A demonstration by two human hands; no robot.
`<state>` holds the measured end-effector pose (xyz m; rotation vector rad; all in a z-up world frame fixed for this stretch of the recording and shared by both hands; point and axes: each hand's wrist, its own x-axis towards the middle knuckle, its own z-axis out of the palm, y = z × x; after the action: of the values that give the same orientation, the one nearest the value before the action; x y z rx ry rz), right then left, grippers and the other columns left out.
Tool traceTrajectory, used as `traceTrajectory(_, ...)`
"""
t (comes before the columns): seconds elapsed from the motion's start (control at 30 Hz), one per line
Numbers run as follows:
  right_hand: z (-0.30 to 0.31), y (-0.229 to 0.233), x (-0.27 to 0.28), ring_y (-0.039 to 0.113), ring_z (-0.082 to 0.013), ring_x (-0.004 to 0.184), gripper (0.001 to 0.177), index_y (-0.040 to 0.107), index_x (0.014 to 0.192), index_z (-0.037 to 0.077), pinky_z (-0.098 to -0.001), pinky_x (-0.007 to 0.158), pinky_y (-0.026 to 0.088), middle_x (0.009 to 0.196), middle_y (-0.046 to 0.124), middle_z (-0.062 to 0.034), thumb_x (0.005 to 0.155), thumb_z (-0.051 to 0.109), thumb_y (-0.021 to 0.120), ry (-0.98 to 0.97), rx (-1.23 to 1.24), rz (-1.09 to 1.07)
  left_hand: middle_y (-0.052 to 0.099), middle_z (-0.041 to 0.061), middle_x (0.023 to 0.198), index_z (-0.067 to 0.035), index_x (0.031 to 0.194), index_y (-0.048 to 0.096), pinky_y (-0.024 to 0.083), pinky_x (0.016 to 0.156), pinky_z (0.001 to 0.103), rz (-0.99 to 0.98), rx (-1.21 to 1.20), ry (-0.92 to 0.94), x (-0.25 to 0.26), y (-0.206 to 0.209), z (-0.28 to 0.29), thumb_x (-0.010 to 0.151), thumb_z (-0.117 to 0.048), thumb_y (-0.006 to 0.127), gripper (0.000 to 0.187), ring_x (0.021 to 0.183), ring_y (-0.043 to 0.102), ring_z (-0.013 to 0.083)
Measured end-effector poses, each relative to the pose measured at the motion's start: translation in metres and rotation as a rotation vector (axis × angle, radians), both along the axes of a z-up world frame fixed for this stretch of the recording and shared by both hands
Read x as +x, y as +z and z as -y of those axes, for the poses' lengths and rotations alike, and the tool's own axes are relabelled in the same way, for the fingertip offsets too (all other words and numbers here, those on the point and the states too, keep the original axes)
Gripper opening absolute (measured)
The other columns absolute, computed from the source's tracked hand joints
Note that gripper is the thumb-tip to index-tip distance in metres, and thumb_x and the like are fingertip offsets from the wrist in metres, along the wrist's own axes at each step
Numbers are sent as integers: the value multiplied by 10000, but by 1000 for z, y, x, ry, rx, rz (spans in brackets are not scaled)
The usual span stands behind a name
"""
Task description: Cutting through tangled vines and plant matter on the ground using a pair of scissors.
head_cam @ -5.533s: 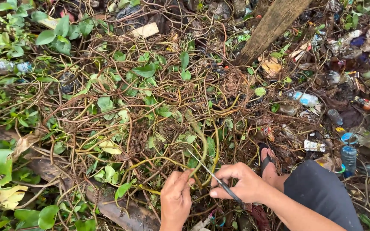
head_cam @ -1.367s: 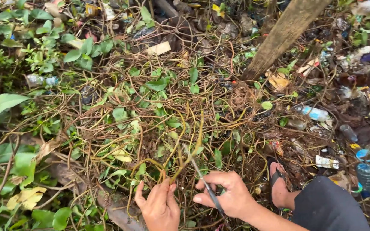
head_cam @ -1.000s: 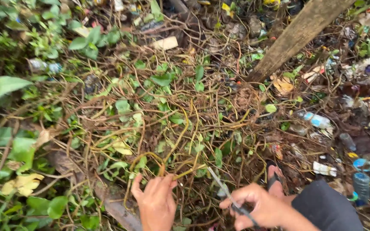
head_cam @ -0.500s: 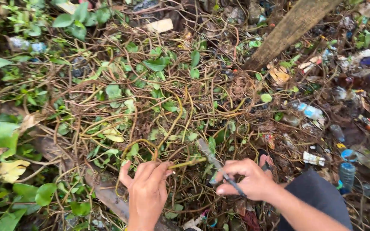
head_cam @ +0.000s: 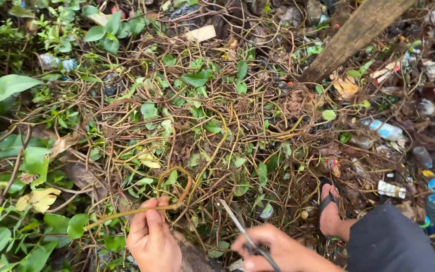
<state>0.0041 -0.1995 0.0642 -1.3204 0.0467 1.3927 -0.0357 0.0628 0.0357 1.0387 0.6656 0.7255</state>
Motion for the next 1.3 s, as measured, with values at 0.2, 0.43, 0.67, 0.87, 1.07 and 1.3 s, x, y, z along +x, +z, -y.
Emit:
traceTrajectory(0.2,-66,1,40,662,-156,764,630,730,1188,13,-278,705,518,909,727,-62,845,540,775,105,390,314,709,212,1048,86,1114,674,606,947,379,-58,83,-87,-5,5,11,989,-78,596,221,941,707,280)
traceTrajectory(0.43,-73,2,38,641,-102,509,163,762,861,32,-173,473,534,655,707,-54,932,175,794,-113,273,330,673,153,1106,17,1109,647,553,1038,384,-16,-56,-115,7,22,-1,1048,-81,505,183,1068,657,270)
traceTrajectory(0.67,20,-65,7,404,-154,516,362,629,754,17,-293,556,373,611,447,-32,989,281,710,-308,79,103,709,40,955,-42,1150,721,470,650,212,-618,262,-190,84,142,-29,1002,-274,593,303,684,524,107)
traceTrajectory(0.87,116,-153,-31,591,-463,779,419,672,1312,28,-743,850,539,940,622,-209,980,284,665,-397,-396,-453,699,131,1274,-62,1454,533,267,1098,613,-587,1290,-821,155,79,-72,991,-385,590,568,1178,639,321)
traceTrajectory(1.07,97,-144,-40,428,-158,497,246,772,1053,-22,-318,565,331,661,427,-27,983,214,767,-360,-270,-299,647,-28,809,-180,1267,603,442,826,378,-1644,1311,-1100,153,-78,-94,998,-150,609,271,711,602,187)
traceTrajectory(1.3,87,-120,-25,604,-282,615,255,765,910,2,-377,677,433,667,666,-171,966,250,748,-227,-370,-158,462,138,1346,-210,1241,666,260,1063,563,-1578,1245,-829,85,-161,-109,941,-21,572,367,1259,404,352)
